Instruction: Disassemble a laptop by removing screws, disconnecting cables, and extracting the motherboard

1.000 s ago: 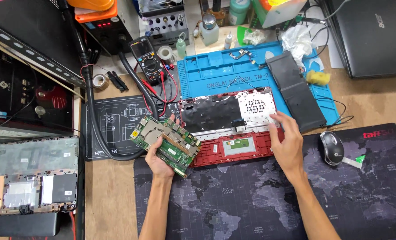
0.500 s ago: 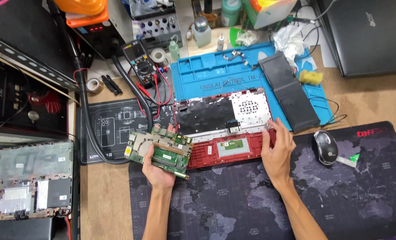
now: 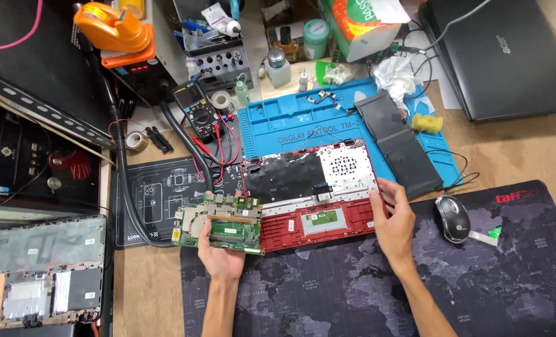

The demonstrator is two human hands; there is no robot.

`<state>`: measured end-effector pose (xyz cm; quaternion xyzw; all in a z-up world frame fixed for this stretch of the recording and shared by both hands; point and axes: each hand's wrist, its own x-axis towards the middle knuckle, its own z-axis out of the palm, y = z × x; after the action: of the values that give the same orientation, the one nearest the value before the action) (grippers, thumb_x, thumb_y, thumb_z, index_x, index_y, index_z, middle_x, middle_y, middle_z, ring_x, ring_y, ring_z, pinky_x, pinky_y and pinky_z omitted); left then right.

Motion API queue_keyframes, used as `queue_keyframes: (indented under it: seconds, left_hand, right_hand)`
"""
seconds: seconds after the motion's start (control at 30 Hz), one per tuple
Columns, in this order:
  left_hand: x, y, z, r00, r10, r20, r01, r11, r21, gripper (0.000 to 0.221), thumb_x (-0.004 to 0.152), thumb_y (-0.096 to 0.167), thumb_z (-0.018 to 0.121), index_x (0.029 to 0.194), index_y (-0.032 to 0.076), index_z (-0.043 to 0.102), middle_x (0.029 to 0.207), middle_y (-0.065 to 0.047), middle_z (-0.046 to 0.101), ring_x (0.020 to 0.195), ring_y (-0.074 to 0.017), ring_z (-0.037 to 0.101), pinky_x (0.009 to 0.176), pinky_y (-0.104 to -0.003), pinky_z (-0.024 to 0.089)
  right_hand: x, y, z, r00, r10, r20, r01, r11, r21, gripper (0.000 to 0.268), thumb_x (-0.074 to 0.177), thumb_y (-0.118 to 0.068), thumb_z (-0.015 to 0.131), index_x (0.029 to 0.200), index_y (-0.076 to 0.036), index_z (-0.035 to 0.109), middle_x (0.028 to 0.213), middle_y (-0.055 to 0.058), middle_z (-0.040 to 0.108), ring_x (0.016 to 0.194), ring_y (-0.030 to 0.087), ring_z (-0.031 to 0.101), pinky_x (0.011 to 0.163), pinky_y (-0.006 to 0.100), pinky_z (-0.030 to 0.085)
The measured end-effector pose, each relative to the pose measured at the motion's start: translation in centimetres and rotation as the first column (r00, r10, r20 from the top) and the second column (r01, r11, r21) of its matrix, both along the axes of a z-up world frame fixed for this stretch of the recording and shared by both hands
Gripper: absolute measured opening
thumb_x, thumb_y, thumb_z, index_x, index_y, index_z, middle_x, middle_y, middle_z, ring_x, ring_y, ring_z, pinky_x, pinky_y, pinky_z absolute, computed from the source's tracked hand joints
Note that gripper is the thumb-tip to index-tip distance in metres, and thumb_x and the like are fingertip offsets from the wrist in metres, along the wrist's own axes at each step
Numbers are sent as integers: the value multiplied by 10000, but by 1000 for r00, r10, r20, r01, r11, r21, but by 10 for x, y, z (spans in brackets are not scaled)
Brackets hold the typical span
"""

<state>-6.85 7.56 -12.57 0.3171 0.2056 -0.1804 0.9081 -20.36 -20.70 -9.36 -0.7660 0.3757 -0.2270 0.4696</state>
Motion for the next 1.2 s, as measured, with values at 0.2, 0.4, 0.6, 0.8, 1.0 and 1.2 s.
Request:
queue_keyframes:
  seconds: [0.2, 0.4, 0.6, 0.8, 1.0, 1.2]
  left_hand:
    - [7, 11, -12, 998, 42, -53, -43, 999, -24, 354, 958, 356, 531, 1217, 139, 639, 1177, -85, 676, 1042, -284, 629, 880, -453, 516]
    - [-1, 5, 10, 992, -95, 82, 103, 989, -108, 516, 973, 356, 462, 1416, 100, 527, 1372, -148, 596, 1192, -333, 575, 960, -500, 480]
    - [4, -5, -7, 998, -19, -65, 15, 998, -60, 230, 963, 325, 579, 1077, 152, 677, 1056, -66, 720, 932, -267, 682, 760, -404, 556]
    - [8, -63, 30, 995, -102, 16, 102, 945, -311, 494, 948, 265, 501, 1413, 108, 552, 1429, -107, 586, 1292, -304, 546, 1143, -494, 394]
    - [8, -88, -13, 964, -261, -56, 260, 965, -28, 316, 933, 366, 562, 1077, 105, 668, 1073, -106, 702, 970, -299, 652, 852, -461, 515]
    - [-2, -118, -34, 947, -309, -92, 310, 951, -9, 255, 919, 306, 617, 1062, 97, 647, 1057, -111, 690, 965, -297, 652, 875, -464, 529]
  right_hand:
    - [-13, -28, -14, 982, -74, 172, -24, 861, 508, 494, 940, -207, 664, 1406, -54, 608, 1058, 80, 698, 919, 105, 629, 751, 234, 499]
    - [-23, -7, 47, 995, -35, -95, 97, 569, 816, 496, 918, -220, 586, 1377, -34, 613, 1246, 173, 718, 1013, 294, 686, 847, 419, 551]
    - [-73, -17, 10, 973, -205, 105, 41, 601, 798, 401, 951, -165, 569, 1280, 57, 623, 1171, 239, 710, 974, 333, 684, 861, 430, 555]
    - [-126, -35, 6, 868, -431, 246, 156, 708, 689, 342, 942, -200, 608, 1219, -9, 666, 1120, 160, 723, 936, 253, 701, 848, 346, 567]
    - [-143, -61, 34, 709, -594, 379, 339, 759, 556, 328, 972, -214, 576, 1225, -23, 661, 1207, 67, 716, 1052, 161, 710, 933, 285, 591]
    - [-140, -109, -2, 469, -764, 442, 434, 636, 638, 229, 941, -242, 650, 1116, -97, 673, 1102, 44, 732, 974, 147, 738, 862, 287, 635]
